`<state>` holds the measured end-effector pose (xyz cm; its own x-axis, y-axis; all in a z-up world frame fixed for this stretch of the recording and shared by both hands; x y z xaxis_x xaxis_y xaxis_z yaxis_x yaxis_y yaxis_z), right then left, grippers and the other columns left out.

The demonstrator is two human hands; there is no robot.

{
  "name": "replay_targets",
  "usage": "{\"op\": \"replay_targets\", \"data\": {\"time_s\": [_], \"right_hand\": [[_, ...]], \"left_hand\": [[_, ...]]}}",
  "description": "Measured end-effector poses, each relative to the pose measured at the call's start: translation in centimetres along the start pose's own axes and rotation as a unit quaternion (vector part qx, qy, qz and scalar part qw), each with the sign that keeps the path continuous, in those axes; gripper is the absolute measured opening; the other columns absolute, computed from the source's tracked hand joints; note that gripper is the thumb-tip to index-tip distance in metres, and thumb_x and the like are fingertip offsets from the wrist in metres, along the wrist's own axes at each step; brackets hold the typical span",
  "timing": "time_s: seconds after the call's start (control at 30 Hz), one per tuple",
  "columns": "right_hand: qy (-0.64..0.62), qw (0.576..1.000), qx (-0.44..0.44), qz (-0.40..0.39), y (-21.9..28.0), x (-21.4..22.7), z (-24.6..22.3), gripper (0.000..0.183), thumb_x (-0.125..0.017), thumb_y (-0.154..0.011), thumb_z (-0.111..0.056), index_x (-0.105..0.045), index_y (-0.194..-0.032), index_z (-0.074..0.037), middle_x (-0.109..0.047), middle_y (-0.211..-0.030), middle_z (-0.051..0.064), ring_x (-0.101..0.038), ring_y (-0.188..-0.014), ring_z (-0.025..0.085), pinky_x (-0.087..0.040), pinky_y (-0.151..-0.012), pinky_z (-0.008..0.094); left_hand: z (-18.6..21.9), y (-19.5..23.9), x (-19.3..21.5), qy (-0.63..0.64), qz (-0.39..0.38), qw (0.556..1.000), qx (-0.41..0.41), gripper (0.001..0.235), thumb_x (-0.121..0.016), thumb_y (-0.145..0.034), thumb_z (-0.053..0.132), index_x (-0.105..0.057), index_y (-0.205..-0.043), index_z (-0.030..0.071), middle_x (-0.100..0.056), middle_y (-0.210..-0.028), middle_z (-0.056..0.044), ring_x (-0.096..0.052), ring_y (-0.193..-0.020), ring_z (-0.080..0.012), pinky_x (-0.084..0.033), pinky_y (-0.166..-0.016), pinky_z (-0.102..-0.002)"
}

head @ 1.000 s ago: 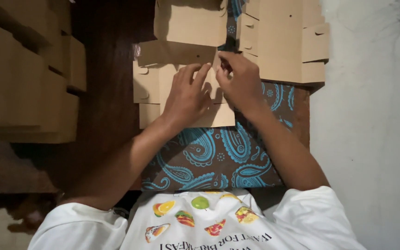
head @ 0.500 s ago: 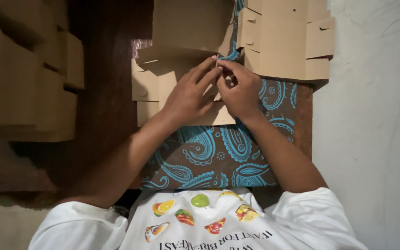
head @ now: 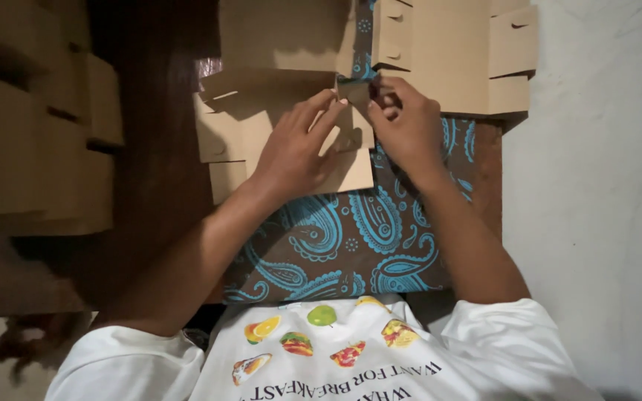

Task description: Assembling small cardboard boxes from flat templates by folding and tucking tabs.

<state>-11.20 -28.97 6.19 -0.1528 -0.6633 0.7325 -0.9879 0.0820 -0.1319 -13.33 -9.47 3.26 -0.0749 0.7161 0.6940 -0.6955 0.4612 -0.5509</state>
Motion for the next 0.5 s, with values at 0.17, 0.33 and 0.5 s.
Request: {"op": "replay_targets", "data": {"time_s": [0.17,0.33,0.5], "right_hand": [[-0.183,0.983,0.001,-0.028,-0.6,-1.2,0.1,0.033,-0.077,-0.090,-0.008,-0.069,-0.122,-0.007,-0.074,-0.112,0.007,-0.071,-0.104,0.015,-0.064,-0.089,0.026],[-0.135,0.987,-0.009,-0.086,-0.9,-1.0,-1.0,0.044,-0.066,-0.092,-0.006,-0.066,-0.135,-0.014,-0.071,-0.133,0.013,-0.031,-0.051,-0.002,-0.042,-0.057,0.015],[0.151,0.951,0.244,0.113,-0.4,-0.4,-3.8,0.017,-0.077,-0.096,-0.017,-0.075,-0.111,-0.008,-0.056,-0.108,0.008,-0.063,-0.072,0.025,-0.052,-0.052,0.036]], "left_hand": [[0.3,-0.1,0.3,-0.014,0.006,1.000,-0.008,0.043,-0.066,-0.098,0.008,-0.052,-0.138,-0.001,-0.052,-0.142,-0.026,-0.061,-0.114,-0.0459,-0.052,-0.088,-0.052],[0.5,-0.9,0.9,0.058,-0.013,0.997,0.041,0.044,-0.067,-0.092,-0.003,-0.048,-0.131,-0.002,-0.042,-0.132,-0.025,-0.063,-0.103,-0.0442,-0.052,-0.070,-0.050],[0.2,-0.4,-0.3,-0.040,-0.018,0.999,-0.029,0.016,-0.065,-0.093,0.006,-0.059,-0.105,-0.001,-0.058,-0.111,-0.020,-0.054,-0.101,-0.0401,-0.046,-0.073,-0.049]]}}
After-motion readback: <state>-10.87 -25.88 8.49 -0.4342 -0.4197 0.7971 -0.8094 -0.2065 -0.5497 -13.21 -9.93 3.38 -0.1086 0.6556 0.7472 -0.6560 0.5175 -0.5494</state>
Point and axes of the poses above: each hand's wrist, its own y-axis away from the middle knuckle, its own x-axis out of the back of the hand, z = x × y, the point moved 4 cm from there along -y, towards the middle knuckle
